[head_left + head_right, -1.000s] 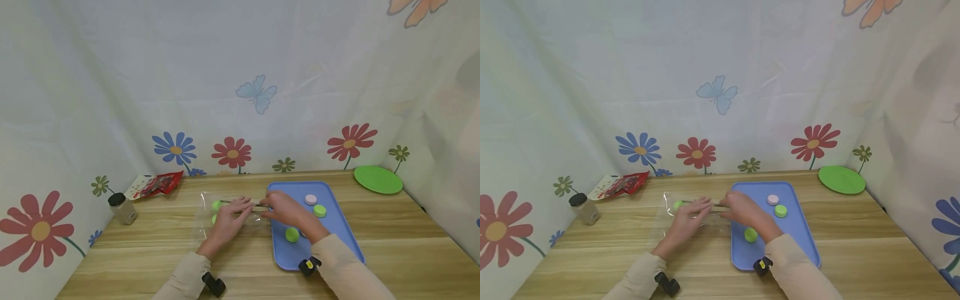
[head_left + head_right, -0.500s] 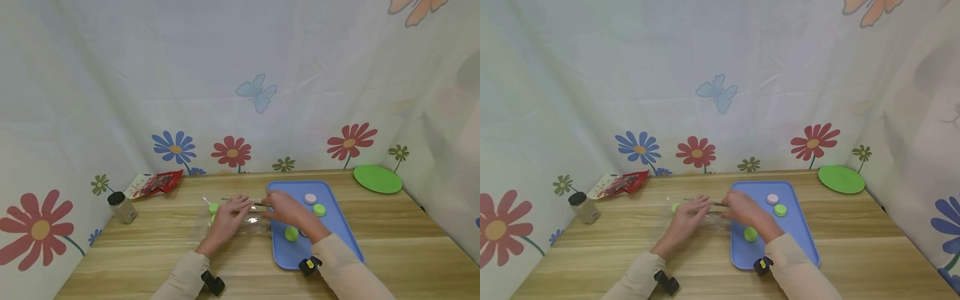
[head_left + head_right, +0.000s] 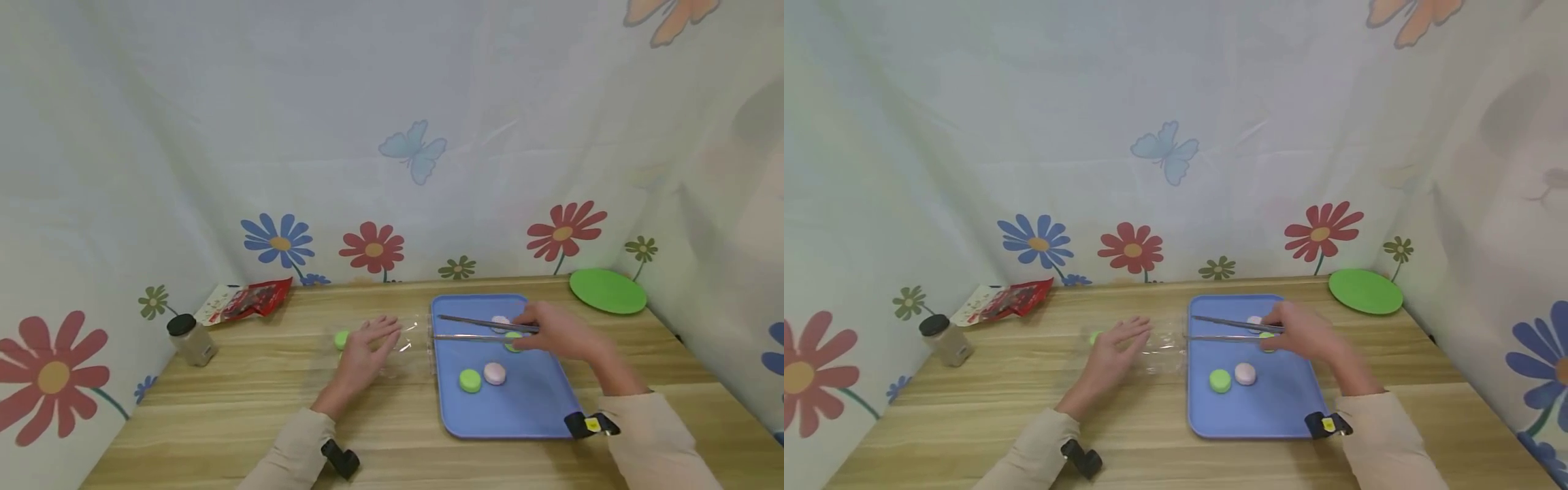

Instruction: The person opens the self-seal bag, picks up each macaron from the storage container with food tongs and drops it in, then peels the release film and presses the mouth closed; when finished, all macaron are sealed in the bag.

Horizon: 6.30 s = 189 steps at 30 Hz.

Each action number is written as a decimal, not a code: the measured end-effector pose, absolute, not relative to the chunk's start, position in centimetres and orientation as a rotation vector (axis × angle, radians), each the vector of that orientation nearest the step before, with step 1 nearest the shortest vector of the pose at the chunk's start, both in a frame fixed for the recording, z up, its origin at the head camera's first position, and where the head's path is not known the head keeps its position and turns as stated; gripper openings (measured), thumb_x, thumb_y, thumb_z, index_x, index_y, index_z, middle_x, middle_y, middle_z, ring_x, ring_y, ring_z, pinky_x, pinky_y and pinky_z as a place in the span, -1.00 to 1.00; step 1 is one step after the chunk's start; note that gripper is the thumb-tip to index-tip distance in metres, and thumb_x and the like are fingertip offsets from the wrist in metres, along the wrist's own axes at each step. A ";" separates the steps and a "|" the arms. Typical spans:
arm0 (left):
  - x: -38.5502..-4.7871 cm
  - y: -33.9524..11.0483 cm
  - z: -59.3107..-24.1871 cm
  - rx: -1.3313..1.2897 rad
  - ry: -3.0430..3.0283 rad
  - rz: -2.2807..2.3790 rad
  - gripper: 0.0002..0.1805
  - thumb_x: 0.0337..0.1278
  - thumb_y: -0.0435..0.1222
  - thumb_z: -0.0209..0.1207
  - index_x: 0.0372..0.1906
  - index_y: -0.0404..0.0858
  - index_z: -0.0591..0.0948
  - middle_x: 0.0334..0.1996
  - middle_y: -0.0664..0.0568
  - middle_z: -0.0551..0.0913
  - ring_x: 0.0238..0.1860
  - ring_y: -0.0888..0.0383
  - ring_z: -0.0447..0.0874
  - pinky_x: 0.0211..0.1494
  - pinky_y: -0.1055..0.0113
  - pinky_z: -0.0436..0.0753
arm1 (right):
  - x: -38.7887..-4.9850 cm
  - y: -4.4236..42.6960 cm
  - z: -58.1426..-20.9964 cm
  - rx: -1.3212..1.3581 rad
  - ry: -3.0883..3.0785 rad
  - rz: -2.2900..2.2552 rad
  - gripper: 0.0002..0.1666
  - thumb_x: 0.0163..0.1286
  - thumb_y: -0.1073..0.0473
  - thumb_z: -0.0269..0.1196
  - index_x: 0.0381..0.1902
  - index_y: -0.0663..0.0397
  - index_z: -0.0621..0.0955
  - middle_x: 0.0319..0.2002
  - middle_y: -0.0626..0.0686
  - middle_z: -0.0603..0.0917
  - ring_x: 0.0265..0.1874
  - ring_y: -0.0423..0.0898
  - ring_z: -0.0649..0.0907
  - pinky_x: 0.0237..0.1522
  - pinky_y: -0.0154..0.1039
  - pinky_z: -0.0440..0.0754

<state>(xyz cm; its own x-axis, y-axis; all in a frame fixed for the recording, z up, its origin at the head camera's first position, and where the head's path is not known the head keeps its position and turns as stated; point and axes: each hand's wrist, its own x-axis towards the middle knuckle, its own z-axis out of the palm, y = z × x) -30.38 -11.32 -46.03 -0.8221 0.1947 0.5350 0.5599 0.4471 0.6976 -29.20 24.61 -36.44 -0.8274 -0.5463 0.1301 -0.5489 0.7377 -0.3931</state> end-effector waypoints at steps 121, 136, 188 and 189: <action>-30.4 -11.8 -45.9 -0.656 -2.336 -1.327 -0.75 0.35 -0.27 0.25 0.05 -0.23 0.74 0.14 -0.18 0.64 0.35 -0.05 0.44 0.51 -0.10 0.15 | -30.1 33.2 -38.4 0.841 -3.050 0.961 -0.62 0.16 0.06 0.52 -0.16 0.22 0.77 -0.53 -0.13 0.63 -0.59 -0.22 0.52 -0.54 -0.35 0.53; -30.4 -11.8 -45.9 -0.654 -2.339 -1.317 -0.74 0.37 -0.25 0.24 0.04 -0.26 0.73 0.15 -0.19 0.64 0.35 -0.09 0.44 0.49 -0.15 0.16 | -31.4 32.3 -40.2 0.849 -3.070 0.908 -0.48 0.13 0.10 0.54 -0.04 0.34 0.73 -0.47 -0.16 0.70 -0.52 -0.20 0.58 -0.46 -0.34 0.60; -30.1 -11.9 -45.1 -0.693 -2.517 -1.403 -0.72 0.35 -0.29 0.25 0.06 -0.31 0.72 0.21 -0.22 0.59 0.39 -0.18 0.37 0.50 -0.11 0.14 | -31.3 15.7 -39.5 1.336 -2.904 0.729 -0.60 0.23 0.05 0.48 -0.05 0.16 0.77 -0.42 -0.20 0.70 -0.58 -0.30 0.50 -0.54 -0.38 0.49; -30.1 -11.8 -45.1 -0.699 -2.510 -1.401 -0.73 0.34 -0.30 0.25 0.05 -0.33 0.72 0.21 -0.25 0.59 0.39 -0.21 0.37 0.49 -0.13 0.13 | -31.3 15.4 -39.5 1.352 -2.893 0.728 -0.61 0.23 0.06 0.48 -0.05 0.16 0.77 -0.41 -0.20 0.72 -0.57 -0.30 0.50 -0.53 -0.37 0.51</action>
<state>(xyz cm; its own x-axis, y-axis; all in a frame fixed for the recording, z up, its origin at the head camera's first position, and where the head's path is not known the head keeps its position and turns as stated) -30.06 -11.83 -45.11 -0.8726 0.3110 0.3765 0.4837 0.4445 0.7540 -31.32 15.37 -39.53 -0.6519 -0.7555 0.0649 -0.6963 0.5625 -0.4459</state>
